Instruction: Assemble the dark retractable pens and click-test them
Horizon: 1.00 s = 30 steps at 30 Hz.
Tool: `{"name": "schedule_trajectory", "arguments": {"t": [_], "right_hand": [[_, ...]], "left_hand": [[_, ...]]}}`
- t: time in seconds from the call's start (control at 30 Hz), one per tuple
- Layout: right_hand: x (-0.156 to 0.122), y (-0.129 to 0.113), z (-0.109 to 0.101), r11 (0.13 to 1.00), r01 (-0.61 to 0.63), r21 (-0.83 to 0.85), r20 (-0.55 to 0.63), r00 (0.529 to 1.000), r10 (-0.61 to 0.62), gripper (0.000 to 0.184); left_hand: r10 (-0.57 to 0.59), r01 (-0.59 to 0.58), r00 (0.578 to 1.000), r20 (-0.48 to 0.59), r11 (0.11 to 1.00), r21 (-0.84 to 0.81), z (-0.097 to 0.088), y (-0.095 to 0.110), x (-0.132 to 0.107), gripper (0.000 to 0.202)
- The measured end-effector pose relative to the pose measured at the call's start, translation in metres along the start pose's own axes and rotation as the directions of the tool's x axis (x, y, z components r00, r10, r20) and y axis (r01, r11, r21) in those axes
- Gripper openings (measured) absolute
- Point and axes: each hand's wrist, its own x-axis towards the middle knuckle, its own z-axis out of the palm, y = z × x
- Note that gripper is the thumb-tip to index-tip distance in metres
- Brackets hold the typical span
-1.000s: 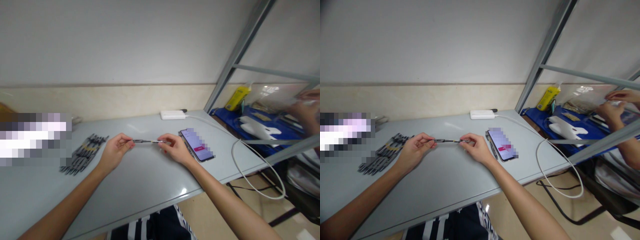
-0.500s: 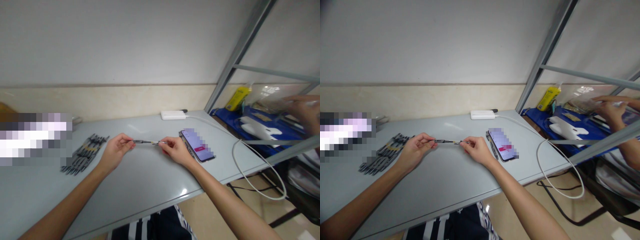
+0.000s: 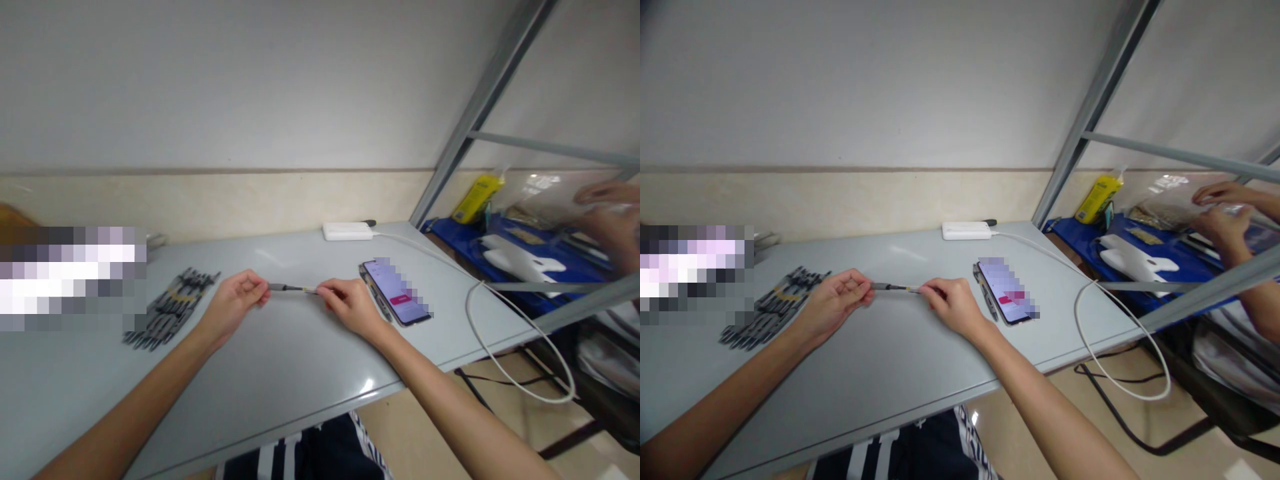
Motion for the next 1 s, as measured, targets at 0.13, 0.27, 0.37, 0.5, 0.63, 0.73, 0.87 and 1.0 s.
{"name": "schedule_trajectory", "arguments": {"t": [0.13,0.27,0.37,0.5,0.63,0.73,0.87,1.0], "right_hand": [[0.002,0.000,0.001,0.997,-0.080,0.002,0.045,0.996,0.080,0.042],[0.002,0.003,0.001,0.981,-0.164,0.107,0.091,0.984,0.155,0.044],[0.000,0.006,0.001,1.000,-0.006,-0.019,0.024,1.000,0.007,0.031],[-0.005,0.008,0.002,0.909,0.324,-0.261,0.078,0.946,-0.315,0.027],[-0.007,0.009,0.003,0.836,0.429,-0.342,0.089,0.900,-0.426,0.023],[-0.006,0.009,0.004,0.843,0.440,-0.308,0.025,0.890,-0.455,0.022],[-0.005,0.004,0.006,0.931,0.315,-0.184,0.012,0.948,-0.318,0.018],[-0.004,-0.002,0.005,0.987,0.136,-0.083,0.065,0.989,-0.131,0.016]], "left_hand": [[0.058,-0.058,0.998,-0.006,0.994,0.095,0.001,0.001,-0.003,0.026],[0.111,-0.104,0.993,-0.049,0.986,0.134,0.005,0.004,-0.005,0.024],[0.034,-0.031,0.998,-0.060,0.998,0.061,0.007,0.004,-0.004,0.023],[-0.133,0.136,0.991,0.036,0.986,-0.093,0.007,0.005,-0.003,0.022],[-0.197,0.201,0.968,0.154,0.980,-0.010,0.007,0.007,-0.005,0.026],[-0.109,0.092,0.980,0.168,0.990,0.110,0.008,0.005,-0.006,0.024],[0.025,-0.051,0.994,0.103,0.963,0.264,0.010,0.003,-0.008,0.023],[0.116,-0.140,0.990,0.085,0.917,0.375,0.011,0.006,-0.011,0.022]]}}
